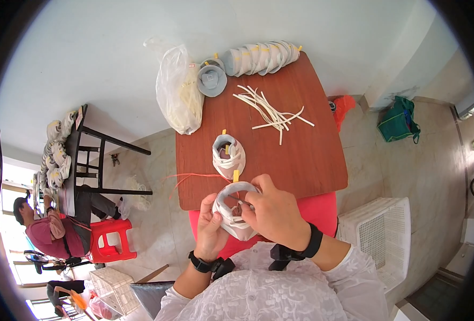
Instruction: Lacing a white shoe with pink and white laces using a tool.
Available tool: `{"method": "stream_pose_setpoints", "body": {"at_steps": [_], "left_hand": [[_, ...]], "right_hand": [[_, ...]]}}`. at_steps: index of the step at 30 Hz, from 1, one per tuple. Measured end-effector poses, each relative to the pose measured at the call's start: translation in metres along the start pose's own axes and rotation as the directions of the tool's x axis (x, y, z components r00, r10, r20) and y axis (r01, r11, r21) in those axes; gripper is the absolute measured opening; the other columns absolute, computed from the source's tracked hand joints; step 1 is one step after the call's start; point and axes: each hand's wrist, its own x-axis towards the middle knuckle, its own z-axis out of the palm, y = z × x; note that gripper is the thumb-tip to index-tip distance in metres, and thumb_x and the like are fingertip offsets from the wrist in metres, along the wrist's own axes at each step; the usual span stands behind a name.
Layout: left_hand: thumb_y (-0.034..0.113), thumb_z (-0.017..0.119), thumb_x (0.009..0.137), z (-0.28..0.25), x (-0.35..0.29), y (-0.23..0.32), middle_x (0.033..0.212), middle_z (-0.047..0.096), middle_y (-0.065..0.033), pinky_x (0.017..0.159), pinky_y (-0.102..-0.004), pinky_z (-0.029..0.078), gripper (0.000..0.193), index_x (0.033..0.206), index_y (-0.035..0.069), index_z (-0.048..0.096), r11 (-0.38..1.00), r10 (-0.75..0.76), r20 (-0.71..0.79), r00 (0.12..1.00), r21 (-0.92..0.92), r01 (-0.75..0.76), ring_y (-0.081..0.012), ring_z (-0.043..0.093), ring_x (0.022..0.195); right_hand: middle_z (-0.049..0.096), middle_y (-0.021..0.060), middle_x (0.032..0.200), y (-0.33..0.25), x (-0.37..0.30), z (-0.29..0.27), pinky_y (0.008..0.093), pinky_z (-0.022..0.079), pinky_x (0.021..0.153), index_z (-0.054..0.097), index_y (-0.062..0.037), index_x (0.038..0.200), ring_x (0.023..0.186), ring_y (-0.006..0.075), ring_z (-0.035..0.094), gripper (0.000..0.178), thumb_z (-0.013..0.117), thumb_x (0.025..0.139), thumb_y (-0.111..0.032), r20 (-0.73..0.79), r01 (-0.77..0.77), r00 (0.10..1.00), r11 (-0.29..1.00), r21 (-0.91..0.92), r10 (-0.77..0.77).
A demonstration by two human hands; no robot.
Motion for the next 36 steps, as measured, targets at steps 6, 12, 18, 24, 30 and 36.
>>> {"method": "stream_pose_setpoints", "body": {"at_steps": [6,12,18,24,30,36], "left_hand": [[0.01,0.061,0.092,-0.003,0.0,0.0,0.119,0.058,-0.0072,0.095,-0.0375,0.049,0.041,0.129,0.011,0.044,1.0,0.023,-0.015,1.0,-0.01,-0.023,-0.0177,0.058,0.108],[0.011,0.062,0.092,0.0,0.0,0.001,0.119,0.058,-0.0074,0.094,-0.0374,0.05,0.04,0.127,0.011,0.044,0.999,0.049,0.009,0.999,-0.016,-0.049,-0.0183,0.058,0.107],[0.012,0.062,0.092,0.0,0.0,0.005,0.118,0.059,-0.0081,0.093,-0.0369,0.051,0.038,0.125,0.01,0.045,0.998,0.051,0.01,0.999,0.029,-0.051,-0.0192,0.059,0.107],[0.015,0.063,0.091,-0.002,0.002,0.008,0.119,0.06,-0.0073,0.093,-0.0367,0.051,0.039,0.126,0.012,0.046,0.998,0.049,-0.002,0.999,0.045,-0.049,-0.0199,0.06,0.107],[0.014,0.061,0.092,-0.003,0.004,0.008,0.117,0.06,-0.0076,0.091,-0.0399,0.052,0.037,0.125,0.011,0.045,0.991,0.099,-0.002,0.995,0.093,-0.098,-0.0217,0.062,0.104],[0.014,0.065,0.09,-0.005,0.002,0.007,0.119,0.058,-0.0095,0.095,-0.0355,0.048,0.043,0.127,0.009,0.044,0.995,0.075,-0.014,0.997,0.062,-0.074,-0.0203,0.057,0.111]], "right_hand": [[0.055,0.0109,0.105,0.006,-0.001,-0.001,0.0366,0.052,0.062,0.067,-0.0028,0.085,0.073,0.0273,0.064,0.015,0.068,0.078,-0.016,0.047,0.004,0.999,0.996,0.095,-0.008],[0.055,0.0102,0.106,0.006,-0.001,-0.003,0.0382,0.053,0.064,0.069,-0.0053,0.089,0.074,0.0275,0.065,0.017,0.067,0.081,-0.02,0.049,0.051,0.997,0.992,0.118,-0.057],[0.056,0.0101,0.106,0.016,0.0,-0.008,0.0377,0.053,0.067,0.07,-0.0066,0.096,0.076,0.0276,0.065,0.02,0.066,0.084,-0.022,0.121,0.025,0.991,0.978,0.209,-0.051],[0.057,0.0087,0.1,0.018,0.006,-0.018,0.0361,0.052,0.065,0.069,-0.0101,0.097,0.074,0.0261,0.064,0.02,0.07,0.08,-0.02,0.09,0.125,0.983,0.946,0.298,-0.159],[0.053,0.0038,0.09,0.02,-0.005,-0.004,0.0305,0.051,0.054,0.068,-0.0131,0.095,0.067,0.0189,0.062,0.019,0.069,0.077,-0.011,0.01,0.327,0.943,0.934,0.146,-0.332],[0.052,0.0038,0.089,0.02,-0.011,0.006,0.0311,0.05,0.051,0.062,-0.0081,0.088,0.062,0.0187,0.06,0.014,0.066,0.075,-0.006,0.012,0.438,0.899,0.899,-0.006,-0.438]]}}
